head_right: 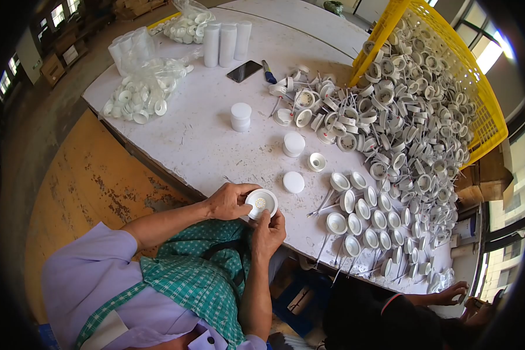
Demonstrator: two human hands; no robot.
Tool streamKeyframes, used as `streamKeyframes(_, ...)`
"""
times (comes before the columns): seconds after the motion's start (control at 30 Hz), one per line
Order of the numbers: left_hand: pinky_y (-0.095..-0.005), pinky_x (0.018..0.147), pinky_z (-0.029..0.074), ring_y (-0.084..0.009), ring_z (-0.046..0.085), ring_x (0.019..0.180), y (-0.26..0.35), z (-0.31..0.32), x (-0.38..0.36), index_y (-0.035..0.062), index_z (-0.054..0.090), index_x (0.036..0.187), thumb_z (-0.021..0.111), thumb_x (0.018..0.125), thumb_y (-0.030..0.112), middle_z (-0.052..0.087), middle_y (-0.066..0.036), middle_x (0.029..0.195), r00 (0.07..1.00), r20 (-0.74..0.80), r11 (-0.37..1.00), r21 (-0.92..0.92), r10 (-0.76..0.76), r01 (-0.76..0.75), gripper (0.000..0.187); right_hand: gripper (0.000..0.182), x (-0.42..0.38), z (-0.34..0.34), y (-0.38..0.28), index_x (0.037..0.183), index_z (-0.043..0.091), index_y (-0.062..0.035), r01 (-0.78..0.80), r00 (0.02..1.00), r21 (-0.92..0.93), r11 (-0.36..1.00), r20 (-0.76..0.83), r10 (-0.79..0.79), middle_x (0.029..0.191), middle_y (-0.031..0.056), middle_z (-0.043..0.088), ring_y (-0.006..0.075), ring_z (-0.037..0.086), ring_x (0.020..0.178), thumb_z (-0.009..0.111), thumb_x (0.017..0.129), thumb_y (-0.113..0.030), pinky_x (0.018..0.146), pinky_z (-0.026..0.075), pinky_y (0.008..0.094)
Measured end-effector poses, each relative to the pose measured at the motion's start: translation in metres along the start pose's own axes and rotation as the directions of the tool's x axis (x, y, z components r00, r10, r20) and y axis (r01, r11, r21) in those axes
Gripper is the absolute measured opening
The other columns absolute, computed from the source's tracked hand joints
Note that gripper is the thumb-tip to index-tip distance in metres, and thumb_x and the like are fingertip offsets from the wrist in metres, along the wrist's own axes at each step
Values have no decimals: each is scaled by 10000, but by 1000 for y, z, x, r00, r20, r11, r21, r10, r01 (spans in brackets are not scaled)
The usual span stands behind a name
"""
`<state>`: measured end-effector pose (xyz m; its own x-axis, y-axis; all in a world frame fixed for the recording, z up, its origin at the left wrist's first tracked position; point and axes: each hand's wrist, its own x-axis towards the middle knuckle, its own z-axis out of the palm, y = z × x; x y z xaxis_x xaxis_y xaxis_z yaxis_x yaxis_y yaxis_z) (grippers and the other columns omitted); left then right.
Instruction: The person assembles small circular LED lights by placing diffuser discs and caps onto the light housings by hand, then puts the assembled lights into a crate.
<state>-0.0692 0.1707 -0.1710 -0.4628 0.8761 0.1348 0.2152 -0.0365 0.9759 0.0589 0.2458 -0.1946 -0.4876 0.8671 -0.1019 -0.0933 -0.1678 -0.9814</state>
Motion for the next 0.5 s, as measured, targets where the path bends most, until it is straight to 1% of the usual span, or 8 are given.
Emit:
streamKeyframes(0.13,-296,775,527,-196,647,863,3,-1,0,-88,477,1220,571,709,50,648,-199,992,1000,11,1000,12,1,-1,537,211,0,0,0,1033,544,63,-19,1000,31,999,-4,19,807,88,603,103,578,579,539,900,-100,530,526,230)
streamKeyframes(0.23,-297,788,527,-197,645,875,8,-2,-1,-73,461,1243,600,708,52,645,-194,1004,999,33,1000,25,-14,13,567,233,-1,2,-4,1063,541,68,-26,1000,67,997,5,26,854,99,606,103,585,615,542,893,-91,543,527,224)
streamKeyframes(0.3,-300,806,528,-194,640,897,12,-2,-1,-56,437,1273,645,707,67,635,-191,1038,998,61,1000,8,-11,10,615,245,-2,3,-8,1077,539,71,-31,999,80,996,14,30,887,106,606,104,589,641,542,890,-88,550,528,221)
streamKeyframes(0.33,-300,806,528,-194,640,897,12,-3,0,-56,437,1273,645,707,67,635,-191,1038,998,60,1000,8,-10,10,615,264,-3,5,-11,1101,533,71,-32,999,75,997,19,31,917,106,602,105,590,679,542,884,-79,578,531,225)
streamKeyframes(0.37,-317,840,522,-201,627,947,13,-4,1,-47,401,1302,675,705,64,621,-190,1078,994,103,999,17,-40,38,666,285,-3,5,-13,1125,528,71,-31,999,70,997,25,30,947,107,598,106,591,717,541,878,-71,607,534,228)
streamKeyframes(0.4,-334,874,517,-208,614,996,14,-5,2,-37,365,1332,706,703,62,607,-189,1117,987,145,998,28,-68,65,722,285,-2,4,-11,1125,528,71,-29,999,68,997,27,27,947,107,598,106,591,717,541,878,-71,607,534,228)
streamKeyframes(0.47,-330,869,518,-201,616,988,18,-9,7,-30,363,1335,720,698,67,610,-180,1115,985,168,998,42,-46,39,736,332,1,-1,-6,1178,512,63,-4,997,40,999,78,1,976,97,596,112,592,779,537,867,-51,677,532,237)
streamKeyframes(0.5,-326,864,520,-194,618,980,20,-9,9,-23,362,1337,734,692,73,613,-171,1112,981,193,998,57,-26,15,751,332,2,-4,-5,1178,512,63,3,997,38,999,78,-6,976,97,596,112,592,779,537,867,-51,677,532,237)
